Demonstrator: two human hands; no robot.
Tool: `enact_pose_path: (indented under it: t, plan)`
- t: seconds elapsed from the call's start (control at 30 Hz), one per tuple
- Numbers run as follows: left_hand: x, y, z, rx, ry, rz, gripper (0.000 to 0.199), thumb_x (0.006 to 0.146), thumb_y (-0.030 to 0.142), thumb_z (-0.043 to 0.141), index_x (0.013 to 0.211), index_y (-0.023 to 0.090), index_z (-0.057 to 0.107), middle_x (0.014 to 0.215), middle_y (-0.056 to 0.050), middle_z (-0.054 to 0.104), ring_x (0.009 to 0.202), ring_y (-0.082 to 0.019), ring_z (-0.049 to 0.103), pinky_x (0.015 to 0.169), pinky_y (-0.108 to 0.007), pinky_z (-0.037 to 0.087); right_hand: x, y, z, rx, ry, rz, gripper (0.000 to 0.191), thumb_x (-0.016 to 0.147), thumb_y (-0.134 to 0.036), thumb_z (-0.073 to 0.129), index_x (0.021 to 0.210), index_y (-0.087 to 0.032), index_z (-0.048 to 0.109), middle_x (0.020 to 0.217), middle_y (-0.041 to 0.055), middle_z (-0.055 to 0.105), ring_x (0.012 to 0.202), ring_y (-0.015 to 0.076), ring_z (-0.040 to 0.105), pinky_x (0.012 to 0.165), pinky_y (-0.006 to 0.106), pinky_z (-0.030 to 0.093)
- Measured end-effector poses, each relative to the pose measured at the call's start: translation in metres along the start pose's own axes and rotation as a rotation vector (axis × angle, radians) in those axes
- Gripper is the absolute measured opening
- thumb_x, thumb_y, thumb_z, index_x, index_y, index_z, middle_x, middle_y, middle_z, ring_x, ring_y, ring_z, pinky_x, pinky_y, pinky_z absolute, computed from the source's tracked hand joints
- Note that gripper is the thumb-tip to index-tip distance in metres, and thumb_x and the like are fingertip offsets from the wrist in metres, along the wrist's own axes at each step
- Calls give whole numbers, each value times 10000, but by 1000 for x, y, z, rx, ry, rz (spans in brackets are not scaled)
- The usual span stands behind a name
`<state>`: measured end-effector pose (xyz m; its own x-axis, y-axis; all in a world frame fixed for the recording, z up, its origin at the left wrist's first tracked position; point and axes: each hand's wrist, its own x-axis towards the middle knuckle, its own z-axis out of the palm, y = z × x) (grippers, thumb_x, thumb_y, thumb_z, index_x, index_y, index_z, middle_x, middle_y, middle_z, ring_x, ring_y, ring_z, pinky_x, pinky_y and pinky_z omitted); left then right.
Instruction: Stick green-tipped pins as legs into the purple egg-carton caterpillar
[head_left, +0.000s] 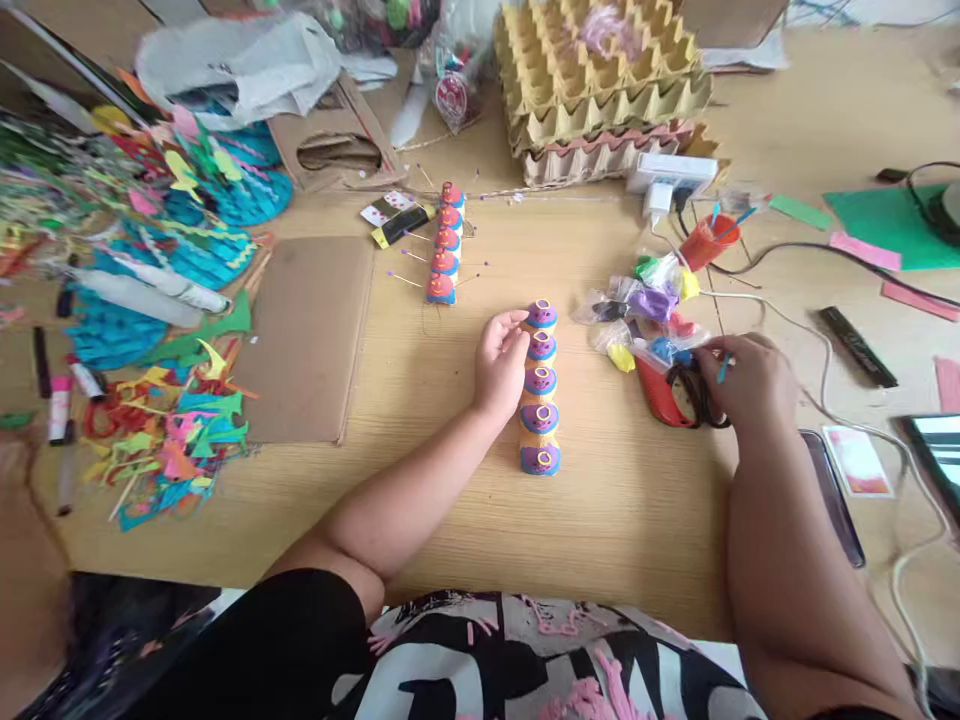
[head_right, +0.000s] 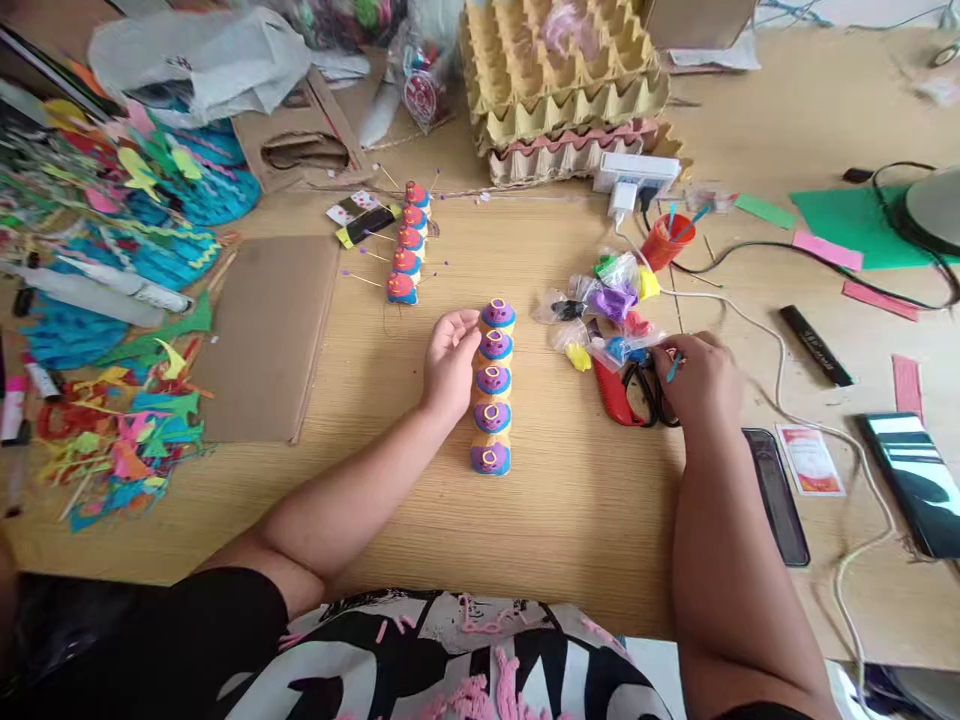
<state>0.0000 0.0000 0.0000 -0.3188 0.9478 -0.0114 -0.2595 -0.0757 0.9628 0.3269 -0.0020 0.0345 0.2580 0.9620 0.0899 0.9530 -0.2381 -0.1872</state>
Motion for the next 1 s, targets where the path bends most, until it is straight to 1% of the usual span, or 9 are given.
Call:
enact_pose_path:
  t: [0.27,0.4,0.53,0.6,0.7,0.77,0.87,0.93,1.0]
  plan:
    - [2,-3,-2,-3,-24,3,178,886,158,664,1045,236,679,1106,-35,744,1117,-174,713,1073,-337,550,-10,-3,-9,-13,-8,-81,373,860,-321,581,1117,-216,830,1138,125,768,1034,292,705,855,375,498]
    - [2,-4,-2,4,-31,-2,174,897,178,670,1059,241,675,1123,-36,749,1142,-179,714,1098,-353,545,-15,-10,-14,-38,146,-98,421,924,-354,494,1094,-165,829,1095,166,780,1020,308,716,894,393,504]
    - [1,-3,0,-6,-15,-1,173,886,173,666,1047,236,679,1127,-41,753,1133,-181,718,1073,-347,555,-19,-15,-20,-43,243,-83,441,991,-402,435,993,-145,793,1023,198,781,977,320,726,830,402,492]
    - [1,-2,1,-12,-8,-1,174,878,170,668,1040,234,680,1127,-42,753,1127,-181,717,1064,-344,557,-23,-18,-23,19,290,-129,450,1030,-415,402,974,-157,767,990,192,782,967,310,729,824,395,493]
    - [1,-1,1,-11,-8,-4,168,881,182,674,1040,235,674,1123,-42,748,1130,-184,713,1076,-350,551,-34,-34,-25,130,360,-249,408,1068,-402,393,1060,-172,730,1008,168,787,993,288,730,872,376,508]
    - [1,0,0,-6,-19,-5,165,885,184,668,1042,234,669,1116,-41,744,1137,-184,709,1100,-359,541,-44,-52,-25,119,296,-367,350,1076,-398,429,1081,-186,707,941,131,773,916,268,720,828,361,497]
    - [0,2,0,6,-24,3,176,880,166,652,1043,230,668,1126,-44,741,1152,-184,701,1116,-361,533,-58,-87,-21,-4,98,-632,329,1098,-361,420,1019,-190,691,919,119,757,876,264,681,807,366,452]
    - [0,3,1,10,-18,7,180,878,160,645,1042,230,668,1137,-47,741,1163,-187,698,1112,-360,536,-65,-107,-16,-75,-27,-781,342,1111,-319,407,984,-185,695,920,115,751,920,269,666,832,375,428]
    - [-1,4,1,7,-17,6,178,881,157,641,1042,229,666,1138,-49,741,1170,-189,699,1112,-361,539,-68,-120,-9,-152,-116,-846,291,1088,-236,436,1006,-175,709,951,113,747,933,271,654,811,381,402]
